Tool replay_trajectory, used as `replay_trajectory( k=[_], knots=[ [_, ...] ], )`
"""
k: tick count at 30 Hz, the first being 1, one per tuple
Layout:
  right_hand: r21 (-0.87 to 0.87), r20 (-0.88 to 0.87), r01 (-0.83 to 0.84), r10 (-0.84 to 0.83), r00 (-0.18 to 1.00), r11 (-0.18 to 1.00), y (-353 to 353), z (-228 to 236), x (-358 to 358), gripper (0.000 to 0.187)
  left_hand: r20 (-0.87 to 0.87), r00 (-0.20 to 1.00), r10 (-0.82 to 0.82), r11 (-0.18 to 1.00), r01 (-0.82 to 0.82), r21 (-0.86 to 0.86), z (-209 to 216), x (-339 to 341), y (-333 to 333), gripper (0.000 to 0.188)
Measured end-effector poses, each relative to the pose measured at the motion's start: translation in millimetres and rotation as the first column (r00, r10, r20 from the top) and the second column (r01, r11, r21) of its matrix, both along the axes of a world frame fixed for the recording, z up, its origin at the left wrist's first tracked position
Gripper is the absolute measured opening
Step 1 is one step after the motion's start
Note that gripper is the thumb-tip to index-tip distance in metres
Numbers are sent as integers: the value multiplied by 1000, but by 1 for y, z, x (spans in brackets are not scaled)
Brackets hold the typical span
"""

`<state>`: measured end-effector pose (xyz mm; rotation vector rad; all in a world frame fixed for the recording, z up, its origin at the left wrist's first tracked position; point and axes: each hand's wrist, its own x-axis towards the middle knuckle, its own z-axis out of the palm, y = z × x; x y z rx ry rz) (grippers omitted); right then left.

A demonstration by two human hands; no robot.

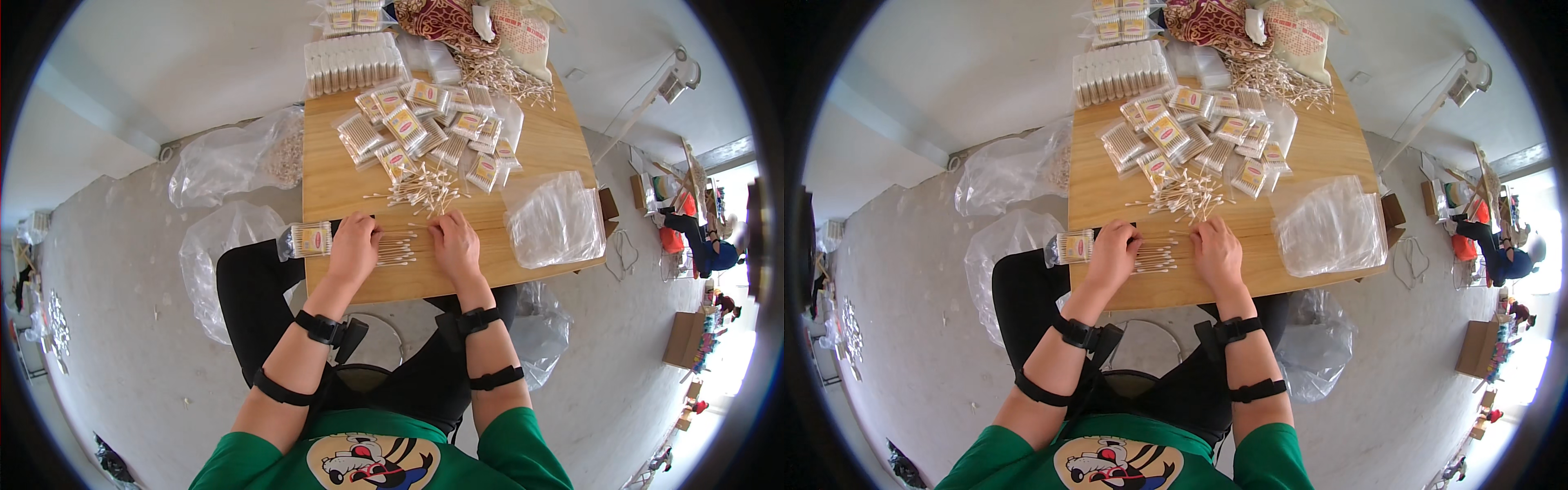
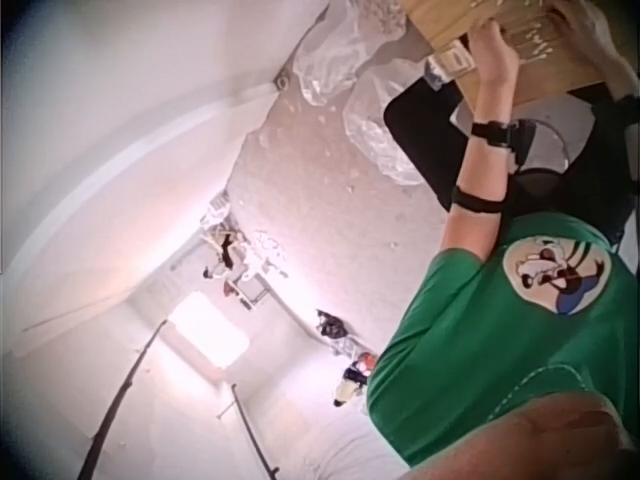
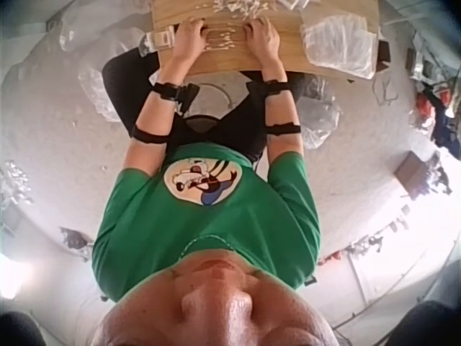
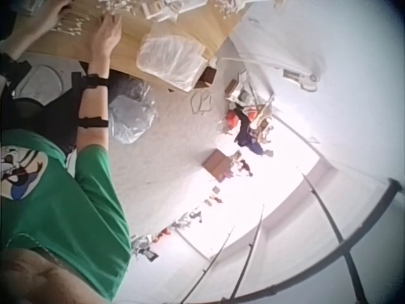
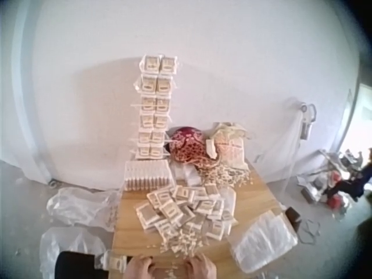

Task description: Packaging cotton swabs into small plastic bags.

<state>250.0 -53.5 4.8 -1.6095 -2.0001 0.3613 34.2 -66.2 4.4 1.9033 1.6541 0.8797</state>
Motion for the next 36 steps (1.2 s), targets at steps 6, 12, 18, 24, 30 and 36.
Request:
replay_trajectory(
  k=[6, 12, 18, 24, 30, 36],
  knots=[
    [13, 65, 34, -35, 997, 999, 1, 3, -13, 4, -32, 998, 53, 993, -49, 103, -2, 8, -3, 2],
    [33, 70, -118, 116, 991, 992, 3, 8, -31, 4, 106, 994, 34, 986, -51, 160, -4, 5, -8, 9],
    [-32, -211, -66, 58, 976, 997, -7, 14, -30, 9, 511, 859, -35, 996, -12, 88, -9, 11, -21, 33],
    [-127, -668, 0, -85, 740, 992, -24, -5, -37, 29, 809, 575, 126, 990, -21, -138, -15, 20, -24, 54],
    [-165, -764, -64, -86, 640, 984, -28, -7, -63, 40, 844, 515, 151, 988, -40, -152, -20, 29, -22, 56],
    [-161, -795, -22, -116, 595, 987, -31, -10, -70, 40, 844, 505, 184, 982, -64, -175, -20, 29, -23, 51]
  ],
)
